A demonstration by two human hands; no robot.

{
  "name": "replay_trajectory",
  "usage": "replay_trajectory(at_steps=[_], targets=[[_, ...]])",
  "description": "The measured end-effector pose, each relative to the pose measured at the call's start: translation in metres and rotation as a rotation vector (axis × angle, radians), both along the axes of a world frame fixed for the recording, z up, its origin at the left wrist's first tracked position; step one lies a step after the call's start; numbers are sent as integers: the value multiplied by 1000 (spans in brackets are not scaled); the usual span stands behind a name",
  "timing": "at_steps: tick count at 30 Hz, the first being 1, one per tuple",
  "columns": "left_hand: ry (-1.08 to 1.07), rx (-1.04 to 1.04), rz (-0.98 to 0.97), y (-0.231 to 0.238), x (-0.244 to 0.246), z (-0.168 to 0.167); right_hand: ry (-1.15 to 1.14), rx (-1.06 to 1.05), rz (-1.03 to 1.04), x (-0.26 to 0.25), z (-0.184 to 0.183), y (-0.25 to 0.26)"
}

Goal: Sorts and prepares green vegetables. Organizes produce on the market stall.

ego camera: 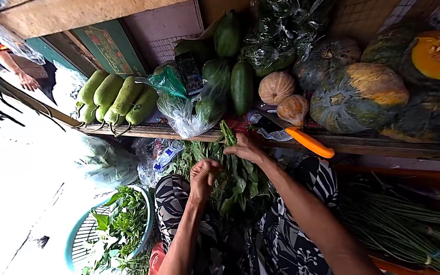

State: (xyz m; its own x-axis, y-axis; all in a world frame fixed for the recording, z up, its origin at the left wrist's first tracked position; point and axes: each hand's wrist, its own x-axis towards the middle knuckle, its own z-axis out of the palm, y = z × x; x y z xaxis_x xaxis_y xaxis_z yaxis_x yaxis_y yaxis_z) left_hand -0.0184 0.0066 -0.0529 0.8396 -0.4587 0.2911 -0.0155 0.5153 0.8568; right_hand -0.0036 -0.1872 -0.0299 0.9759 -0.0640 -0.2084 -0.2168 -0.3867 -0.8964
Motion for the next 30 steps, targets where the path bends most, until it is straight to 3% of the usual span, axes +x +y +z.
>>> replay_trajectory(at_steps=[2,3,5,9,13,17,20,22,24,28,30], targets=[[508,-380,70,-10,-1,1,-69,95,-32,-3,-3,7],[650,-474,86,-12,2,0,-105,79,-22,-5,-5,11],[697,-446,106,-13,7,-2,-116,-65,16,-9,0,18],[423,-183,98,-2,20,1,-178,-368,98,-16,3,23],[-2,366,82,20,45,9,-275,-604,312,-19,-5,25],[-418,1023,58,21,57,40,-137,-731,517,-30,-3,47],[-743,1176,55,7,39,46,-154,-688,433,-39,-12,57],[-916,1009,113,2,23,37,-44,-599,365,-32,-1,48],[-933,786,93,4,21,21,85,-463,282,-16,8,29],[-555,494,26,14,23,-1,-10,121,-11,-4,-12,9],[-231,133,31,5,20,-8,-76,308,-81,-6,-13,15]])
